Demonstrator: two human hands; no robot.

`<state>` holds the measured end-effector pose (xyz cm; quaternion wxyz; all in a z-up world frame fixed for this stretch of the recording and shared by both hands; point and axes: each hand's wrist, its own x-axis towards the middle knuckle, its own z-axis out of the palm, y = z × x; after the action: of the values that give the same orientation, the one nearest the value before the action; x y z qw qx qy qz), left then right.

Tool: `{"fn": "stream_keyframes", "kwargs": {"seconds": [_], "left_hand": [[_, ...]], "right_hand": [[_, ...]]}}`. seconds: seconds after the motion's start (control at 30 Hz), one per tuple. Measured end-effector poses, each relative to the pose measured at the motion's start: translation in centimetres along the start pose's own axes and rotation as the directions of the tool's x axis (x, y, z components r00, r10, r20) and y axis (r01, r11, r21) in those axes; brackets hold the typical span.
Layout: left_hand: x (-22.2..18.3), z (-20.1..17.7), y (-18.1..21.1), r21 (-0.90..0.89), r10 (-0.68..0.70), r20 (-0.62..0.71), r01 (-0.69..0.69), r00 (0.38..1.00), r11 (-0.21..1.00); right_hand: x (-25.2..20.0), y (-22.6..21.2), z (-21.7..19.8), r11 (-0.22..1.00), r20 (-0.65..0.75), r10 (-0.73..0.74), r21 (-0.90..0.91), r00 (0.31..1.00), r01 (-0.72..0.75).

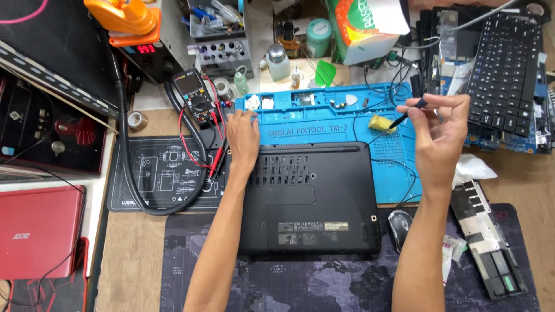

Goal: Removing screws from the bottom casing of a laptop using a precision screwdriver

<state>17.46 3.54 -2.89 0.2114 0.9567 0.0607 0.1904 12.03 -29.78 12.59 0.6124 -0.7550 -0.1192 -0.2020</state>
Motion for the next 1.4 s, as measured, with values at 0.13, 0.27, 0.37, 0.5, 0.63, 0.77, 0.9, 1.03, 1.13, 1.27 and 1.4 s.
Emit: {"fn": "stream_keyframes", "kwargs": {"seconds": [0.13,0.27,0.37,0.5,0.63,0.77,0.9,1.03,1.13,1.27,1.4], "left_hand": [[0.6,1.1,-0.1,0.022,0.034,0.042,-0.035,0.999,0.999],[0.6,2.1,-0.3,0.201,0.129,0.079,-0.143,0.988,0.969],[1.0,2.6,-0.6,0.256,0.170,0.135,-0.200,0.976,0.946],[0.8,2.0,-1.9,0.046,0.180,0.072,-0.183,0.981,0.982],[2.2,0.4,-1.1,-0.211,0.000,-0.046,-0.009,0.999,0.977],[3.6,1.0,-1.4,-0.105,0.057,-0.093,-0.067,0.994,0.992],[4.1,2.8,-2.3,0.094,0.148,-0.070,-0.141,0.987,0.985],[3.3,1.7,-1.5,0.087,0.169,-0.090,-0.161,0.982,0.983],[3.0,1.0,-1.1,0.073,0.127,-0.049,-0.123,0.991,0.990],[2.0,-0.2,-1.5,-0.124,0.097,0.061,-0.089,0.993,0.988],[1.3,-0.7,-2.0,-0.261,0.087,0.114,-0.055,0.990,0.964]], "right_hand": [[0.0,0.6,-0.4,1.000,0.003,-0.004,-0.001,1.000,0.004],[-0.1,0.9,-0.7,1.000,-0.016,-0.003,-0.007,1.000,0.003],[0.2,1.0,-0.7,1.000,-0.027,-0.009,-0.003,1.000,0.009],[0.2,0.8,-0.6,1.000,-0.031,0.017,-0.009,0.999,-0.017],[0.2,0.7,-0.5,1.000,-0.026,0.013,-0.002,1.000,-0.013],[0.2,0.7,-0.4,1.000,-0.023,0.017,-0.005,1.000,-0.017],[0.2,0.8,-0.6,1.000,-0.029,0.021,-0.005,0.999,-0.021],[0.1,1.5,-0.6,1.000,-0.060,-0.007,0.005,0.998,0.007],[0.0,1.9,-0.9,0.999,-0.104,-0.010,-0.041,0.994,0.006],[-0.1,0.6,-1.0,1.000,-0.038,-0.031,-0.003,0.999,0.030],[0.0,-0.6,-0.4,0.998,0.029,-0.066,0.027,0.997,0.065]]}}
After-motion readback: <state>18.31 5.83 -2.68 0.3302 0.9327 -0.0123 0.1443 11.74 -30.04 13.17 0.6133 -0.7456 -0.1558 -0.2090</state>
